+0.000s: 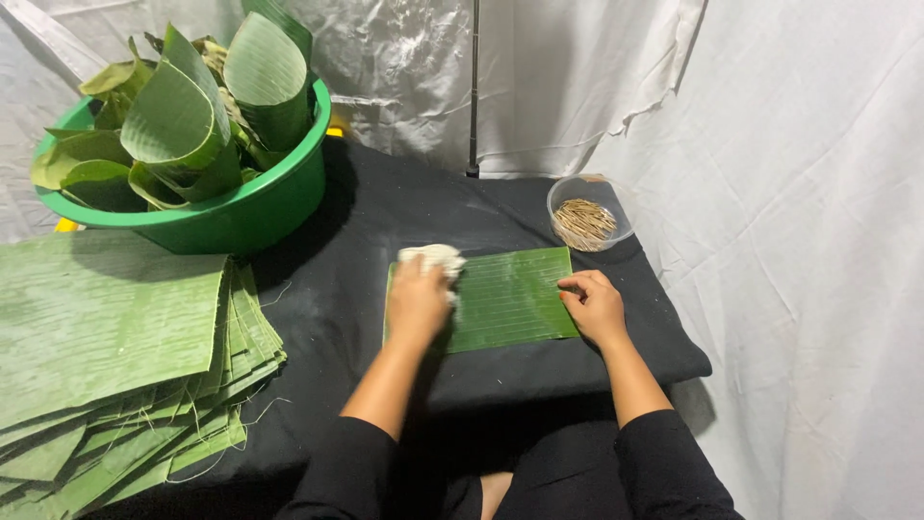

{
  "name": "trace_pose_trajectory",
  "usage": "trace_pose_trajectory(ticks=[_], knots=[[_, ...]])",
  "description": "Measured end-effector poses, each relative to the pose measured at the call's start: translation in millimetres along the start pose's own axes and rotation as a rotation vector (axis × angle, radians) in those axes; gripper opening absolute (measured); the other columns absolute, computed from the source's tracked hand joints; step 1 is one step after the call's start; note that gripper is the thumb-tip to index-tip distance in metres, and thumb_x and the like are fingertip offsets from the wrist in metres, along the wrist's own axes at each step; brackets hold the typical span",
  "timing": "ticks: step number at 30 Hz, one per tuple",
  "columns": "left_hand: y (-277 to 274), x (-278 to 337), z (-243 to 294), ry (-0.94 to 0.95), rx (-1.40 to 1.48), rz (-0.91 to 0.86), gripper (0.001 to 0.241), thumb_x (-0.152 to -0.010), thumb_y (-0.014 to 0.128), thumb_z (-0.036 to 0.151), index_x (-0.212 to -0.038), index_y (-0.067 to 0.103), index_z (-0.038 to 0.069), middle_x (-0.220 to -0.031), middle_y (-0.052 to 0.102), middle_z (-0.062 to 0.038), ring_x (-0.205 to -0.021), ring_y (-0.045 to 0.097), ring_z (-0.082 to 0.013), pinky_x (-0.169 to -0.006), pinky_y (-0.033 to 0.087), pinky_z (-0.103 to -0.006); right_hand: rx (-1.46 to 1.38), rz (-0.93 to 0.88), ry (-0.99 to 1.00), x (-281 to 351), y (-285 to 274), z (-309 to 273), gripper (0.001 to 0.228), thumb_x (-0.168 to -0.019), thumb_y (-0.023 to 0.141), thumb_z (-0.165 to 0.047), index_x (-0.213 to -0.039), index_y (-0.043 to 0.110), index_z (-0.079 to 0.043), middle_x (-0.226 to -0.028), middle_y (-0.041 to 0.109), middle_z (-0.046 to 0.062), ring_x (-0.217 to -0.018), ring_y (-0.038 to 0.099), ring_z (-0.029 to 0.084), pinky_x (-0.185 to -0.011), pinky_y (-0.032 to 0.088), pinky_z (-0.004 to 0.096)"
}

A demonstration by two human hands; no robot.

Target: Wrapping tempeh in banana leaves and securing them with small wooden sticks

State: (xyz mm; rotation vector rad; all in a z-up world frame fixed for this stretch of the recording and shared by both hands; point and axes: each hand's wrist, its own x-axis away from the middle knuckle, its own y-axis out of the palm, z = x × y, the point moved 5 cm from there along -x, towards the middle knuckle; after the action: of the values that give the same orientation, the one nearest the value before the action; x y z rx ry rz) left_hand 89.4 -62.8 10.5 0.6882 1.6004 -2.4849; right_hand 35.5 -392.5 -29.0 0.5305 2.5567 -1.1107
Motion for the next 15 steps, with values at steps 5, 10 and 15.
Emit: trace_pose_trajectory(ticks=[5,10,15], knots=[[36.2,9.9,106.3,0.135,0.198,-0.091,0.030,-0.095,0.063,0.033,-0.121,0.074,0.024,-0.141,0.057,-0.024,-0.132,0.048,-0.0577,-0.101,0.050,-0.0593,0.004,0.006,-0.004,1.8,2.8,4.8,0.026,-0.078,0.079,-0.017,-0.102,0.084,-0.027,-0.104,0.073,0.001,-0.079,0.072,0.021,-0.066,0.059,0.031],[48.6,3.3,132.9,0.160,0.086,-0.204,0.040,-0.095,0.060,0.046,-0.131,0.067,0.032,-0.152,0.047,-0.022,-0.141,0.034,-0.0601,-0.108,0.038,-0.0672,0.001,-0.009,-0.012,0.5,0.2,4.6,0.025,-0.078,0.080,-0.017,-0.100,0.085,-0.027,-0.104,0.074,0.003,-0.089,0.073,0.026,-0.070,0.060,0.035],[44.7,-10.3,96.5,0.082,0.006,-0.312,0.042,-0.096,0.055,0.053,-0.133,0.066,0.036,-0.156,0.046,-0.016,-0.143,0.034,-0.0558,-0.109,0.038,-0.0654,0.007,-0.008,0.005,2.2,0.0,0.8,0.025,-0.079,0.081,-0.018,-0.102,0.084,-0.028,-0.103,0.074,0.000,-0.086,0.073,0.023,-0.070,0.059,0.032]])
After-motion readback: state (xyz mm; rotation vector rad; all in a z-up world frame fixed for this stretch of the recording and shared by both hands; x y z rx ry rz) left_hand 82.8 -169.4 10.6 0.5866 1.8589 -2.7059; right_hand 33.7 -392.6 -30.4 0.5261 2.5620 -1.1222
